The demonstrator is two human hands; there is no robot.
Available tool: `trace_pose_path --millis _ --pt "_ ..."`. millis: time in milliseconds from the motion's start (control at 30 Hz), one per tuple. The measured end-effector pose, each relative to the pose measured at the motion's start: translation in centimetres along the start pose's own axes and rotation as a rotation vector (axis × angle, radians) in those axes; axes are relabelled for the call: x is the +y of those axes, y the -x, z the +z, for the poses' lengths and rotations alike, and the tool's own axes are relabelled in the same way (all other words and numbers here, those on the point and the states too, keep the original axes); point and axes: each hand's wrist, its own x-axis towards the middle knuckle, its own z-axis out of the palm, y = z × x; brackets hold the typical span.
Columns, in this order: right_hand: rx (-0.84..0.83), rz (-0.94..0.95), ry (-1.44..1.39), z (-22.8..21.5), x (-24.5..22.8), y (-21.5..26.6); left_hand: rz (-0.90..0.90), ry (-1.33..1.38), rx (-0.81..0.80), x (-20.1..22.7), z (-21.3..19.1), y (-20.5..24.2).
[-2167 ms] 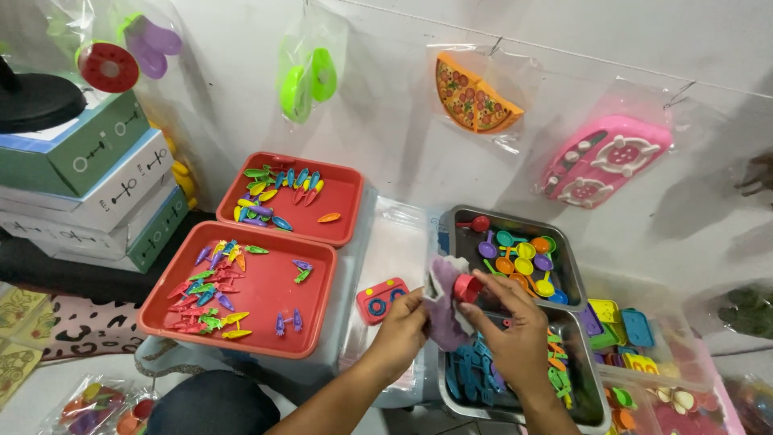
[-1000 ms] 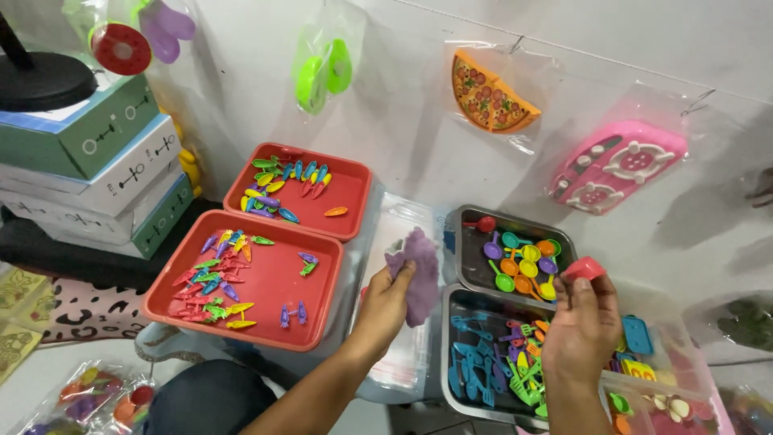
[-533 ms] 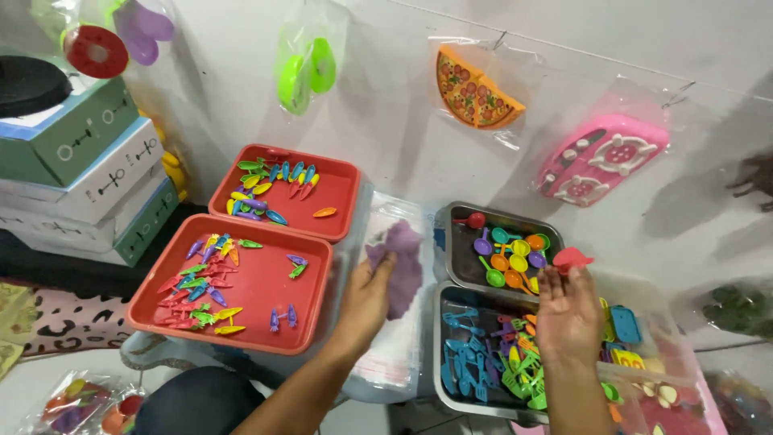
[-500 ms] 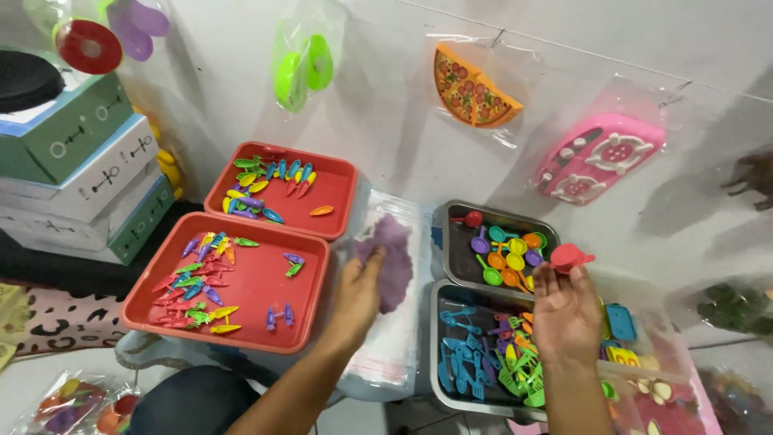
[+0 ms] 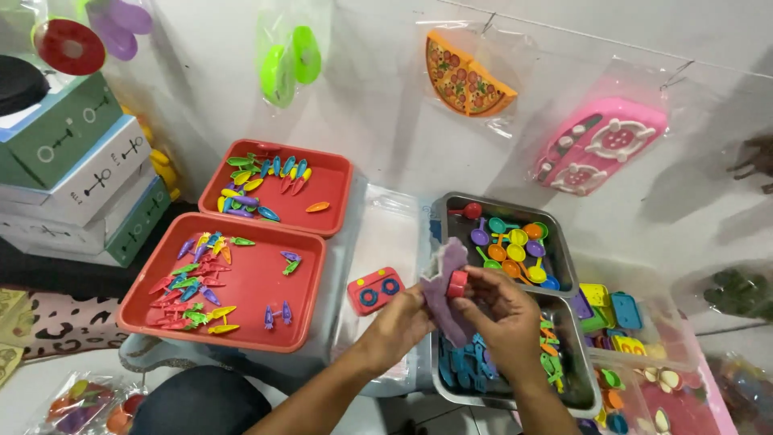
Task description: The person wipes various plastic toy items, including a pink toy camera and orange cutlery, with a purple cloth. They then place the cleaned items into a clear plastic bag.
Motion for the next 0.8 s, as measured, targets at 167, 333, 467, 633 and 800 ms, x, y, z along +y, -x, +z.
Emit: trace_pose_path --millis 167,333,467,633,800 --pt "0.023 -0.043 -0.013 -1.0 0.8 -0.3 0.003 -0.033 -0.012 0.9 0.2 0.0" --pt "-0.025 0.133 -0.111 -1.6 0.9 -0.3 0.461 -0.826 0.201 3.2 2.7 0.7" --pt "-0.092 0.006 0.137 0.2 -0.7 0.2 0.441 -0.782 0.337 2.5 3.4 0.7" --pt "-0.127 -0.403 0.730 1.5 -1.4 0.4 -0.176 0.115 0.436 -0.4 1.6 -0.1" --pt "-0.077 -0.332 0.795 1.1 -2.3 -0.1 -0.184 -0.139 0.411 2.2 2.3 0.2"
